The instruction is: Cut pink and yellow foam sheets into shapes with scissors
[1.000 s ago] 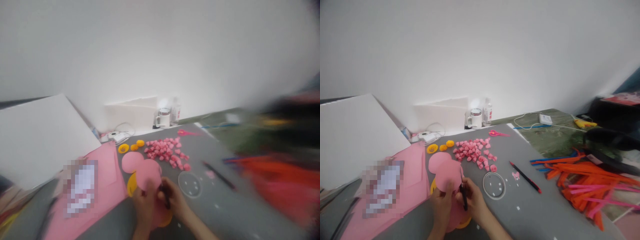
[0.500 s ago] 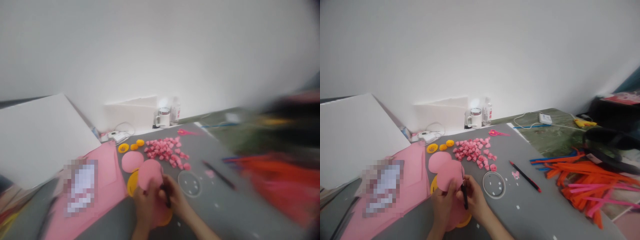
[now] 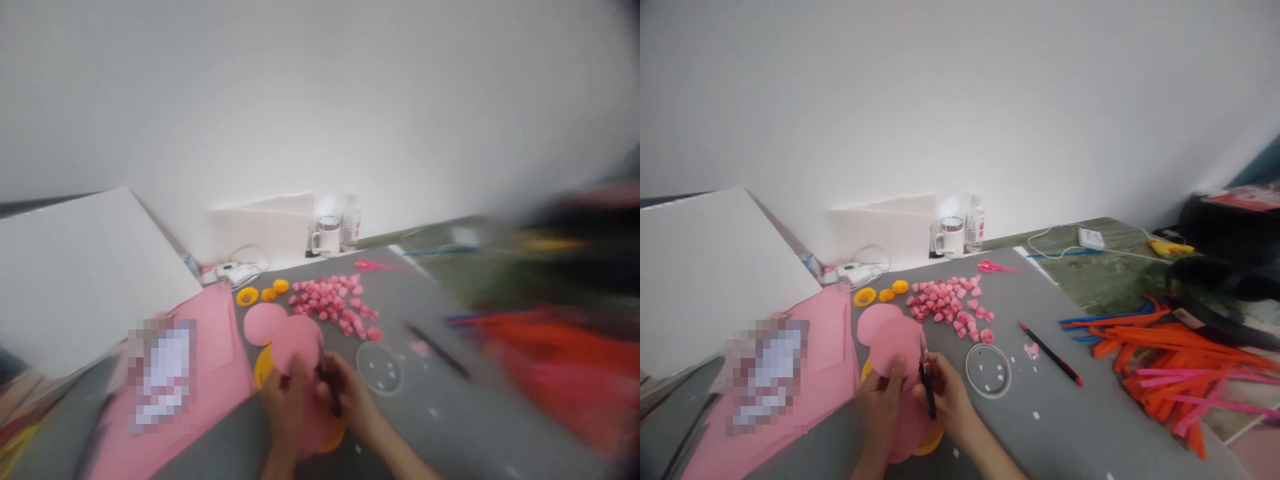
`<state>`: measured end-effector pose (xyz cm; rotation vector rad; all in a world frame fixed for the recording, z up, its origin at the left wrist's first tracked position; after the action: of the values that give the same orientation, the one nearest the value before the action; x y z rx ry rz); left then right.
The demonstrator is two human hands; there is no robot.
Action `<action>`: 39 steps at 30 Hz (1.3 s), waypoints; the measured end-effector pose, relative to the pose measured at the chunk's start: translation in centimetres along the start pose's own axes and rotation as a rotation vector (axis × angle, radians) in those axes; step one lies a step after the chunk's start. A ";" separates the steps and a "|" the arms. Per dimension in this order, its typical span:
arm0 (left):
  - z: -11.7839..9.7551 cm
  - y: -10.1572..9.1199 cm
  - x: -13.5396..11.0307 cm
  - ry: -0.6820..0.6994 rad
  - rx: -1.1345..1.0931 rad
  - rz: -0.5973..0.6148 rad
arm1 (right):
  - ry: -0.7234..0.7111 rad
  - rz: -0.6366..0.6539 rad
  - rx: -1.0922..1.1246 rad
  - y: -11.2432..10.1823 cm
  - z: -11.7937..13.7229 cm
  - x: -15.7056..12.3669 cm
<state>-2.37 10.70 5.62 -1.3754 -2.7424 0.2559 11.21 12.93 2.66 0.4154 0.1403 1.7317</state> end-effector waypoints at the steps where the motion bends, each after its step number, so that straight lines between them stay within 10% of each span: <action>1: 0.0 -0.1 0.0 -0.007 -0.007 -0.006 | 0.002 0.000 -0.006 0.0 0.0 0.0; 39: 2.1 0.0 0.5 0.045 0.080 0.008 | -0.027 -0.002 0.073 -0.4 -0.6 -0.1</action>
<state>-2.98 10.85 3.54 -1.3560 -2.6599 0.3279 11.40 12.96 1.91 0.4918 0.1843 1.7223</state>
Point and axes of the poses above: each hand's wrist, its own x-axis towards the middle knuckle, its own y-axis out of the palm, z = x × y, the point moved 10 cm from there along x, towards the middle knuckle, and after that the axes turned 3 degrees about -z, right-handed, at the moved point
